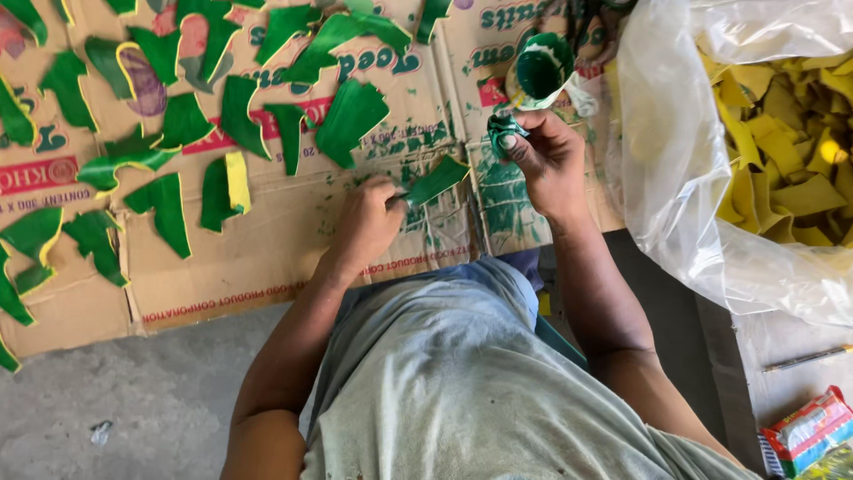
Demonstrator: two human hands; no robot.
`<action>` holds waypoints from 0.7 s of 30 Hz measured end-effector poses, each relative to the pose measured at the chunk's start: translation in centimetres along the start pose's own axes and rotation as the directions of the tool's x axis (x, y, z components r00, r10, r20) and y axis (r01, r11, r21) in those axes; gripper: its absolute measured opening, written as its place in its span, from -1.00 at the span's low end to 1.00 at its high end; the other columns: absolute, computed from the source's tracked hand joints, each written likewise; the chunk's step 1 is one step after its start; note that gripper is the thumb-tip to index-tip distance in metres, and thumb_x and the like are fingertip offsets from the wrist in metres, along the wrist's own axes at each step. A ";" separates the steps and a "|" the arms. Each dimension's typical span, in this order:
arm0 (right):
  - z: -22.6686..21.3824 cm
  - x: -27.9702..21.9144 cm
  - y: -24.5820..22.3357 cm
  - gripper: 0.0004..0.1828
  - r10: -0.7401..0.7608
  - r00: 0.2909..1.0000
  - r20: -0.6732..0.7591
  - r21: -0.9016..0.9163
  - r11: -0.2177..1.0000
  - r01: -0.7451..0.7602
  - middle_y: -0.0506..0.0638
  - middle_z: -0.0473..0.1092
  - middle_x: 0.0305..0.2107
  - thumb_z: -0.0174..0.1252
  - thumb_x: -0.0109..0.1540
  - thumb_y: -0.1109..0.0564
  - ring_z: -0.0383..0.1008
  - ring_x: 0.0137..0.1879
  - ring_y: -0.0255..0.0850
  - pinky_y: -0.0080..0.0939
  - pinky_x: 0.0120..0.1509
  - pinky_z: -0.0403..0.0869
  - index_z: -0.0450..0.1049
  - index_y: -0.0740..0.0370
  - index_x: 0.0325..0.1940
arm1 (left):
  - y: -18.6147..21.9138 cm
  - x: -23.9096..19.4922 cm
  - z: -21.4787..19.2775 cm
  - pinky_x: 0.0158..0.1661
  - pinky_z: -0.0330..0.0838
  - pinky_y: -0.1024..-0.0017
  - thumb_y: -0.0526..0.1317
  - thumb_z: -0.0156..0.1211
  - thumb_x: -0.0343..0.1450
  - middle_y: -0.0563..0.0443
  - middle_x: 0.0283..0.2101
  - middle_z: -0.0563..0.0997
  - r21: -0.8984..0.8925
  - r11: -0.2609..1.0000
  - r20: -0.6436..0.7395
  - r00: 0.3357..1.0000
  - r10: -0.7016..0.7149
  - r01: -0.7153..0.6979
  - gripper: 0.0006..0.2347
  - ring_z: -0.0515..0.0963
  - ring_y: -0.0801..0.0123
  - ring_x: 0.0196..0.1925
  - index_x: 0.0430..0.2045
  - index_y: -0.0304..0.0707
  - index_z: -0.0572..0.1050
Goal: The person paints green paint onto multiple yellow foam pieces using a paintbrush. They repeatedly dip the brush into a paint can and apply paint to each piece, then place the painted pieces on a cardboard surface.
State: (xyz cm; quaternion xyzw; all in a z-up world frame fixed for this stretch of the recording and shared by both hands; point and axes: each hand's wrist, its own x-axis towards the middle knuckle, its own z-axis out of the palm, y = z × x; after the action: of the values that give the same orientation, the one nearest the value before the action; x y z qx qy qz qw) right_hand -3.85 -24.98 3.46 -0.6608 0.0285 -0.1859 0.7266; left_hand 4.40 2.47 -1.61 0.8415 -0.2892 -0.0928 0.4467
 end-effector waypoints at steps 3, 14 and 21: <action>1.6 -0.5 0.6 -0.87 0.093 0.996 0.011 -0.160 0.983 -0.090 -0.08 0.48 -0.20 0.23 0.40 0.35 0.42 -0.15 -0.44 -0.42 -0.08 0.44 0.48 0.38 0.03 | 0.9 -0.7 -0.5 -0.14 0.49 0.11 -0.33 0.33 0.30 -0.26 -0.05 0.58 0.066 0.990 -0.029 0.992 0.123 -0.121 -0.78 0.64 -0.09 -0.17 -0.23 -0.44 0.58; 3.3 2.2 5.0 -0.84 0.396 0.915 0.082 -0.259 0.895 -0.364 -0.09 0.50 -0.23 0.16 0.37 0.29 0.49 -0.21 -0.46 -0.45 -0.20 0.53 0.47 0.30 0.05 | 1.6 -1.4 0.2 -0.11 0.48 0.10 -0.30 0.34 0.34 -0.18 -0.10 0.55 0.054 0.981 -0.072 0.979 0.188 -0.185 -0.86 0.60 -0.07 -0.13 -0.35 -0.37 0.54; 3.8 2.1 2.6 -0.86 0.088 0.983 0.160 -0.361 0.932 -0.025 -0.06 0.52 -0.18 0.23 0.39 0.33 0.47 -0.10 -0.40 -0.36 0.02 0.49 0.52 0.34 0.05 | 1.4 -1.9 1.2 -0.09 0.42 0.09 -0.29 0.30 0.35 -0.18 -0.15 0.57 0.179 0.974 -0.139 0.976 0.168 -0.142 -0.89 0.57 -0.11 -0.20 -0.41 -0.36 0.53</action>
State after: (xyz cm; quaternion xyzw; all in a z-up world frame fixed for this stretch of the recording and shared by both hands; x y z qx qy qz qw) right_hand -0.16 -21.84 1.84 -0.7944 0.0174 -0.0983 0.5992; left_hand 1.78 2.10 -1.39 0.8556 -0.3259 0.0319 0.4009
